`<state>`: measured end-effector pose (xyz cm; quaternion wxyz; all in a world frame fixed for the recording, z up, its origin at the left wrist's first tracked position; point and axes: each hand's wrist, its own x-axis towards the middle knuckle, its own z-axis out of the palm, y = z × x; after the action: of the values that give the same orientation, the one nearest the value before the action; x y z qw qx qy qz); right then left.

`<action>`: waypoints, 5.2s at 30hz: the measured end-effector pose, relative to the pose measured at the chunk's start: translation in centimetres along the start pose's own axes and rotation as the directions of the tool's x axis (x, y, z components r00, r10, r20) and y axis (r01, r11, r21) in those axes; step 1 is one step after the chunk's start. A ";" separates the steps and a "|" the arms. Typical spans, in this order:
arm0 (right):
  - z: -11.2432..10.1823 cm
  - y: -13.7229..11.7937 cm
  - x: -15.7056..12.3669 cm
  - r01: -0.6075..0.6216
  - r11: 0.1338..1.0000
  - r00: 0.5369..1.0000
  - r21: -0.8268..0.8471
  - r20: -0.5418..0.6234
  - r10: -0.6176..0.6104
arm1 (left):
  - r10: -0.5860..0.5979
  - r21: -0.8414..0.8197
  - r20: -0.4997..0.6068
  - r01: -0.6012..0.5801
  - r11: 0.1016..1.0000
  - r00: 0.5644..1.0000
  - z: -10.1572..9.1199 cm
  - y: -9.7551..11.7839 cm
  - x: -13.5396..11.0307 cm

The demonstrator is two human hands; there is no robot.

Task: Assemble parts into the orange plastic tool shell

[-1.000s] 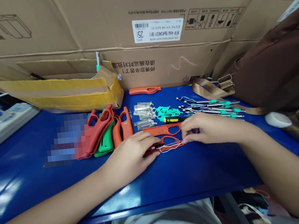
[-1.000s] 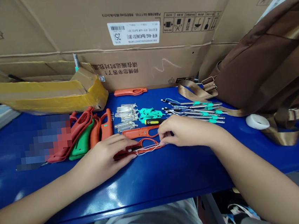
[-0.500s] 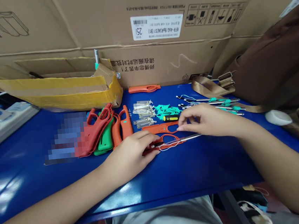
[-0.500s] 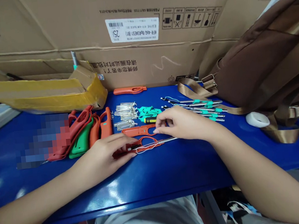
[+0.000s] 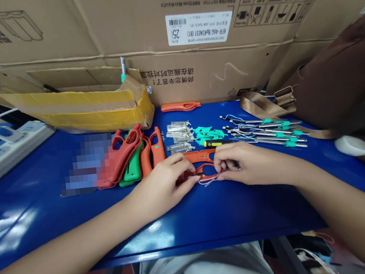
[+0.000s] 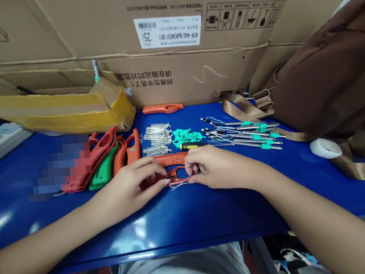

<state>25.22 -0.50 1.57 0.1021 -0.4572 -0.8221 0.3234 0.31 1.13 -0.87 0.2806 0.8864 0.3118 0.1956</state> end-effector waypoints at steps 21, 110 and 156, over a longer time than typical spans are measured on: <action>0.7 -0.3 0.3 0.000 0.998 0.998 -0.060 -0.059 -0.003 | 0.042 -0.013 -0.145 -0.044 0.999 0.988 0.9 -0.6 0.2; -0.8 0.6 -0.4 0.085 0.995 0.992 -0.048 0.092 -0.081 | 0.076 0.355 -0.003 -0.070 0.932 0.997 1.0 0.8 -1.2; -1.4 5.3 2.0 -0.078 0.976 0.803 -0.205 -0.593 -0.061 | 0.075 0.173 -0.082 -0.060 0.983 0.994 0.4 0.6 -1.0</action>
<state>28.39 3.69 -0.89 0.3027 -0.5477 -0.7768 0.0711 0.06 -0.05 -1.04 0.1828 0.9078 0.3091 0.2165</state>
